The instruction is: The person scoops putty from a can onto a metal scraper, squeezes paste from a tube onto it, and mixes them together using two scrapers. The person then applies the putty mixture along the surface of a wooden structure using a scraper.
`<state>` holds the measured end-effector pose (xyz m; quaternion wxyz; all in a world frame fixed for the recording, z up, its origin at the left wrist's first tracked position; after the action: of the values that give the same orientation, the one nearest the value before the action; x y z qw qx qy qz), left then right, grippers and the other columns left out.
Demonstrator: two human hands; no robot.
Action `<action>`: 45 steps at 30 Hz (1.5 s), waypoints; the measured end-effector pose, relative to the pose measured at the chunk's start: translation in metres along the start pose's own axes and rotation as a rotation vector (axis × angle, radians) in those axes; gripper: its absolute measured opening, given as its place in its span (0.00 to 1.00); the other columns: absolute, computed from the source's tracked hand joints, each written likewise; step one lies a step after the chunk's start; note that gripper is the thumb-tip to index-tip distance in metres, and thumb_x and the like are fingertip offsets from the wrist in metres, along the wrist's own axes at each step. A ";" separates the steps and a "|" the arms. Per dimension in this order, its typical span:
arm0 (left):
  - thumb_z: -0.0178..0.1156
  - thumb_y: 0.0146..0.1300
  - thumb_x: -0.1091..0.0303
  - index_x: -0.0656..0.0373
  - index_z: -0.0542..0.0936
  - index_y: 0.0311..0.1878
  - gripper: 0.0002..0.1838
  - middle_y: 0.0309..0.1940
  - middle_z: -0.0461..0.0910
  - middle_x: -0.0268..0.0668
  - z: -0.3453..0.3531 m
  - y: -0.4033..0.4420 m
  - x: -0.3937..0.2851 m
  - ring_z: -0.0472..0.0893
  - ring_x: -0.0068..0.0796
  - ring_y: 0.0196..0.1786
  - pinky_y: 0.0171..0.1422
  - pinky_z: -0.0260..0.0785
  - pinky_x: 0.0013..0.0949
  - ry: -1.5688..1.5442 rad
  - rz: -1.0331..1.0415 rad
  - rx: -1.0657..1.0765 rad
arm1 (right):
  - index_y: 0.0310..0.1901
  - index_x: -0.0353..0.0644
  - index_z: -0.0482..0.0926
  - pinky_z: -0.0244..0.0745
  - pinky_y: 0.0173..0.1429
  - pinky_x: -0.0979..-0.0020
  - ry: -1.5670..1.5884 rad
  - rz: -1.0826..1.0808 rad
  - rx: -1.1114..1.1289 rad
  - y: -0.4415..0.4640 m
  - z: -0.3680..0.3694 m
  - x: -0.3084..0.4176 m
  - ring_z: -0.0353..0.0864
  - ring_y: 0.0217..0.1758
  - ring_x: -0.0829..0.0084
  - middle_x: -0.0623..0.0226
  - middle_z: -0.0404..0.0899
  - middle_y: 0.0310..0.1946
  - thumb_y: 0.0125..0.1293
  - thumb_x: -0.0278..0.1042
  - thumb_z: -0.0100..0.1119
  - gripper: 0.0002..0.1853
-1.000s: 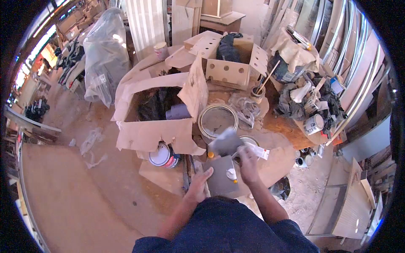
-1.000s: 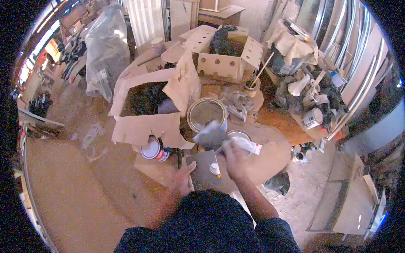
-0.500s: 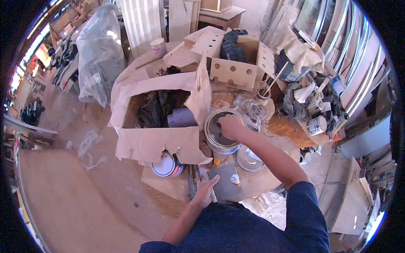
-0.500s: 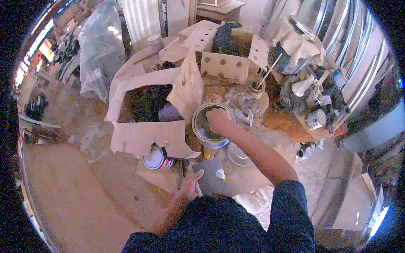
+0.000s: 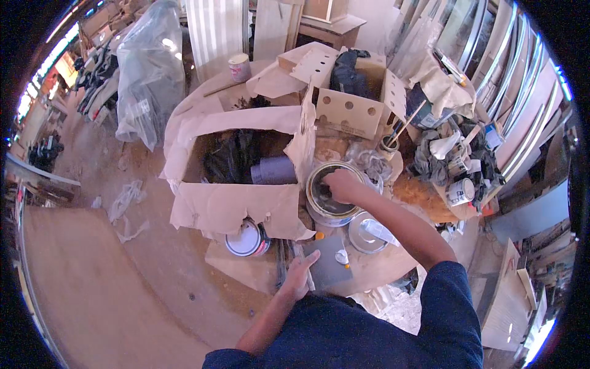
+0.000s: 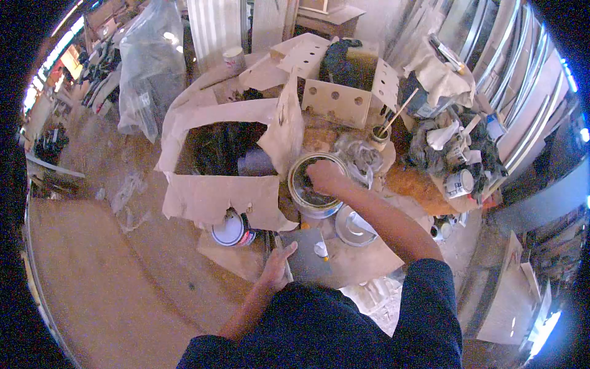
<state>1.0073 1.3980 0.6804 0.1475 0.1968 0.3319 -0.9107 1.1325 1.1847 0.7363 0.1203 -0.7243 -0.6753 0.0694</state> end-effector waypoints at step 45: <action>0.53 0.74 0.60 0.63 0.71 0.63 0.21 0.59 0.75 0.38 0.144 0.003 -0.034 0.74 0.29 0.59 0.65 0.66 0.36 0.342 0.580 0.075 | 0.50 0.39 0.78 0.81 0.42 0.69 2.006 0.412 -0.985 -0.281 0.024 -0.015 0.84 0.41 0.74 0.66 0.83 0.41 0.69 0.32 0.57 0.11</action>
<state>1.0012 1.3049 0.7953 0.3355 0.4383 0.2484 -0.7960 0.8549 1.1885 0.7879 0.2953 -0.5190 -0.0960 -0.7964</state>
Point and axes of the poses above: each hand's wrist, its own y-axis towards the middle knuckle, its own z-axis out of the palm, x = y × z, the point moved 8 cm from there along y, towards the middle knuckle
